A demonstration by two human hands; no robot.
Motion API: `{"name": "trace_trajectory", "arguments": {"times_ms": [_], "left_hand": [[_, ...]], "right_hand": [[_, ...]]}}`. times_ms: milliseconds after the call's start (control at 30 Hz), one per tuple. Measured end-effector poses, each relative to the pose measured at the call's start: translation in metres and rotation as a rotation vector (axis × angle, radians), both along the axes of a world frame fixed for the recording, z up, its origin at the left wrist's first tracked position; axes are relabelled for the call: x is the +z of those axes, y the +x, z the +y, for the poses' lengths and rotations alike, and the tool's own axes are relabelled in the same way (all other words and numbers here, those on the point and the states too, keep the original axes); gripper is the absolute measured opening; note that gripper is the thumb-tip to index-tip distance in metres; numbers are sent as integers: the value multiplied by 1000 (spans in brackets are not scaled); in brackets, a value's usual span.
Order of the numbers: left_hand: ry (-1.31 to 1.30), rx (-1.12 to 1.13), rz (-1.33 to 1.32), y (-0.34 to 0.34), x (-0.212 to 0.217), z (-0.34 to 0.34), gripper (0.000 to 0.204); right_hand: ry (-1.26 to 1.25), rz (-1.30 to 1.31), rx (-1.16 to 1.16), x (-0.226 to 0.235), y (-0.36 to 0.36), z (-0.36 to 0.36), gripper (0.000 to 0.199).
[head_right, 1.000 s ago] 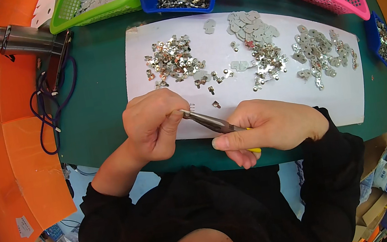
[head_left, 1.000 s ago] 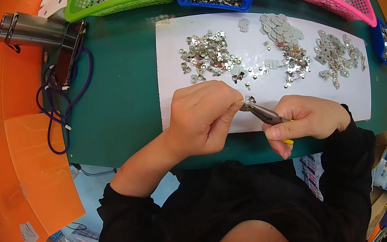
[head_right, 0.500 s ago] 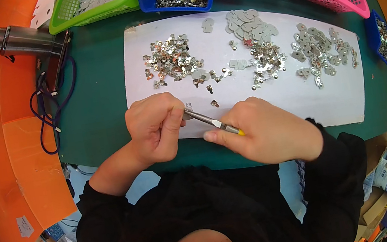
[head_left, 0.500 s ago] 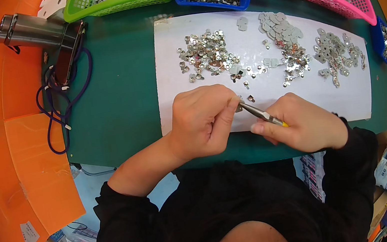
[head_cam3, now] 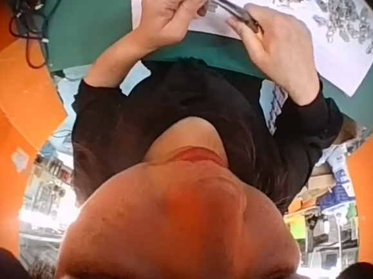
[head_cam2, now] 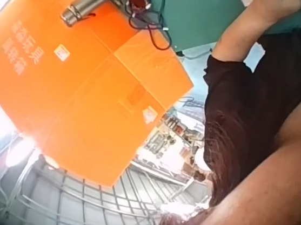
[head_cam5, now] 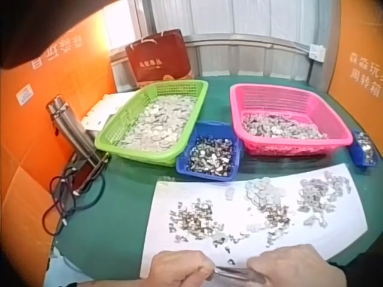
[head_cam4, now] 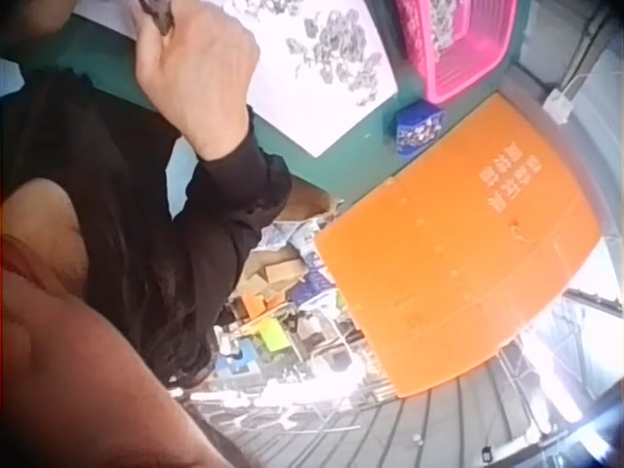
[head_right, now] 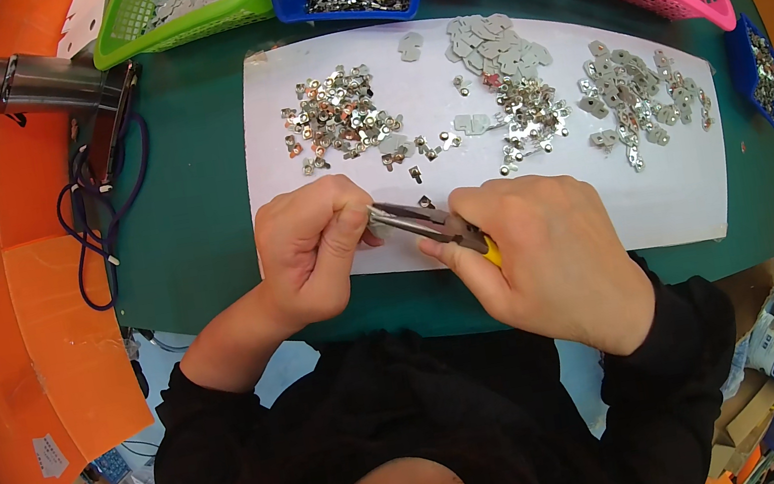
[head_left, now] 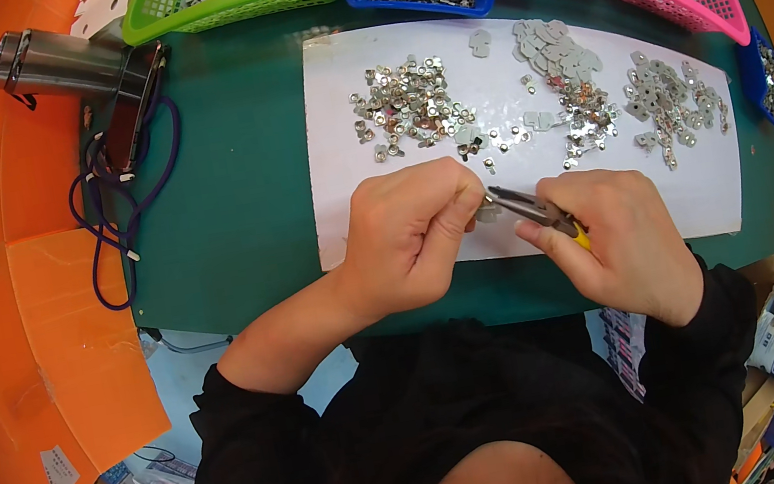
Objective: Using pliers to assemble small metal components on a workbench.
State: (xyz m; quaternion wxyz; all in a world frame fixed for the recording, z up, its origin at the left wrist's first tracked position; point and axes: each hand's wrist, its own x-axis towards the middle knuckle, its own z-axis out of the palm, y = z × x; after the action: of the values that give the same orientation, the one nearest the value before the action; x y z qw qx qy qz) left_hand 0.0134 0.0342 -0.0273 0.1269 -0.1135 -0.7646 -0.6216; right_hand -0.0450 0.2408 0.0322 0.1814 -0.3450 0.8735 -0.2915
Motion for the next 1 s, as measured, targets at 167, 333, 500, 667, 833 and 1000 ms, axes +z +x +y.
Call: {"name": "trace_trajectory", "arguments": {"times_ms": [167,333,500,667,833,1000], "left_hand": [[-148,-69,90,-1,-3,-3,16],[-227,-4,166,-1,-5,-1,15],[-190,22,155,0,-8,-1,14],[-185,10,175,0,-6,-2,14],[-195,12,189,0,-6,-2,15],[-181,17,176,0,-6,-2,14]], "right_hand": [[77,14,56,0,-2,1,25],[115,120,64,1,-5,0,24],[131,203,63,-1,-5,-2,22],[67,15,136,-3,-11,1,20],[80,-129,151,-2,-15,-1,21],[89,-160,143,-1,-14,-2,22]]}}
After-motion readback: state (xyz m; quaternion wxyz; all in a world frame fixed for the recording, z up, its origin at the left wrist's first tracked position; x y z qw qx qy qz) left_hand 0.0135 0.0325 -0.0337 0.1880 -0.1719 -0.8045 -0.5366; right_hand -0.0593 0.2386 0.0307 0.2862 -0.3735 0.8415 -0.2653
